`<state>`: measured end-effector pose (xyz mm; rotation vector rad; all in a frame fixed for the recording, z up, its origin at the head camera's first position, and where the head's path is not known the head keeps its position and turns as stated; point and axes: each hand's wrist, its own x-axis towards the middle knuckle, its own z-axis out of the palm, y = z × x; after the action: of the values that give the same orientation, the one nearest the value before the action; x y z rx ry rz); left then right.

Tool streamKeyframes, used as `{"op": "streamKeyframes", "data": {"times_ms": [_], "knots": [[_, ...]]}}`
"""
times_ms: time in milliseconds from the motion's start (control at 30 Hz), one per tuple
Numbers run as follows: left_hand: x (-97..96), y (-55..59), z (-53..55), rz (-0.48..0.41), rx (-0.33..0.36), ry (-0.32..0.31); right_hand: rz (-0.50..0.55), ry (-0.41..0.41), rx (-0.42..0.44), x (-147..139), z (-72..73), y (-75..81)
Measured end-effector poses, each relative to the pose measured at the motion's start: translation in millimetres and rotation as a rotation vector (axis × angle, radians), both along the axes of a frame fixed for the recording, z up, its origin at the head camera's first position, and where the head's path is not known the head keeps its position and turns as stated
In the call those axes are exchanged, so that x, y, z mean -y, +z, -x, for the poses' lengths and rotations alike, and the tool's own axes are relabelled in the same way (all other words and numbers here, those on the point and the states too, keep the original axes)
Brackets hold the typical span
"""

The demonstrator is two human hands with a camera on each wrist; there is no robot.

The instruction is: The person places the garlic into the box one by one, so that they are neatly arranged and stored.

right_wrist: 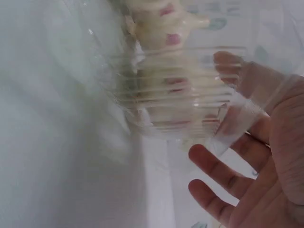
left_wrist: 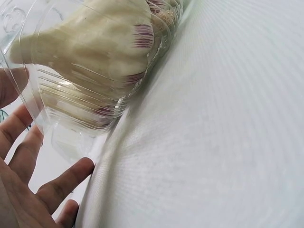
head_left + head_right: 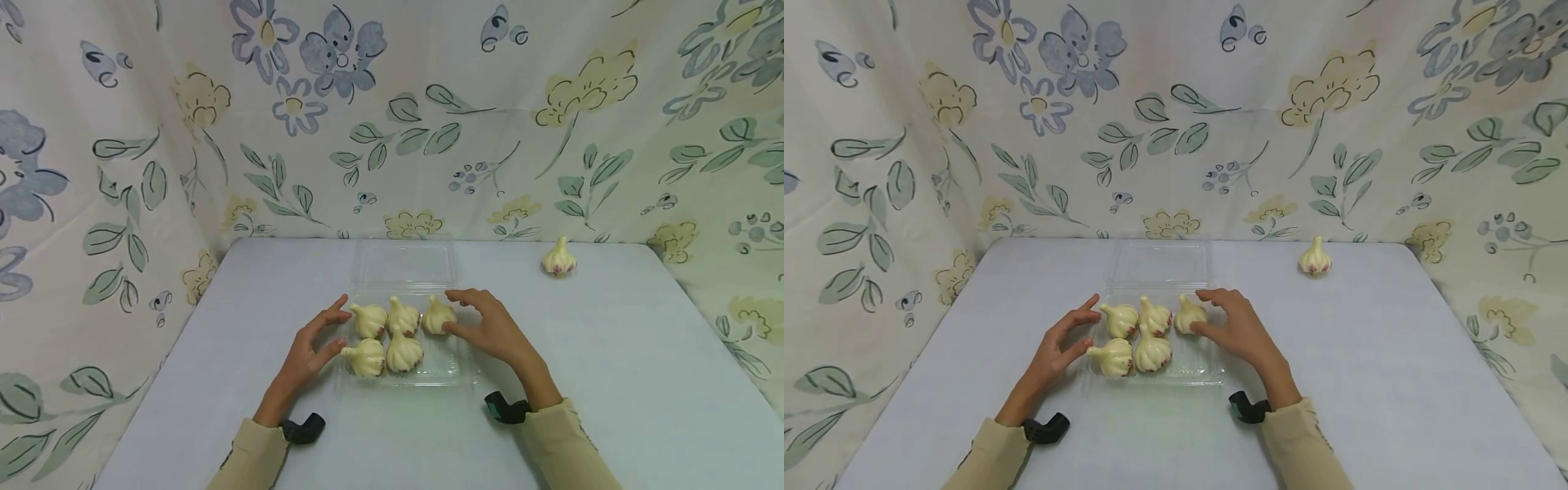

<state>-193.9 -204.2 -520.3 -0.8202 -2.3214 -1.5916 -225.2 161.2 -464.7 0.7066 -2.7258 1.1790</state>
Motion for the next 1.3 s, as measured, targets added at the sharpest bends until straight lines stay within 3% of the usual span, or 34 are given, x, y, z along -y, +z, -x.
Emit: {"op": "streamKeyframes", "data": {"times_ms": [133, 333, 433, 567, 767, 1000, 1300], "knots": [[0.2, -0.8, 0.6, 0.001, 0.004, 0.004, 0.074, -0.055, -0.031, -8.4, 4.1, 1.1], [0.4, -1.3, 0.6, -0.005, -0.012, 0.0, 0.149, -0.222, -0.054, -32.1, 12.0, -3.3], [0.1, -0.6, 0.5, -0.006, -0.019, -0.004, 0.16, -0.299, 0.012, -48.5, 16.0, -7.5], [0.1, -1.2, 1.0, -0.005, -0.024, -0.007, 0.207, -0.369, 0.172, -70.7, 18.8, -14.0], [-0.1, -0.2, 0.4, -0.002, -0.011, 0.0, 0.461, -0.452, 0.35, -95.8, 19.0, -24.9], [0.4, 2.1, -0.9, 0.004, 0.001, 0.007, 0.779, -0.505, 0.446, -107.4, 19.5, -32.2], [0.4, -0.6, 0.0, -0.006, -0.002, 0.003, 0.943, -0.633, 0.455, -116.0, 24.2, -29.1]]}}
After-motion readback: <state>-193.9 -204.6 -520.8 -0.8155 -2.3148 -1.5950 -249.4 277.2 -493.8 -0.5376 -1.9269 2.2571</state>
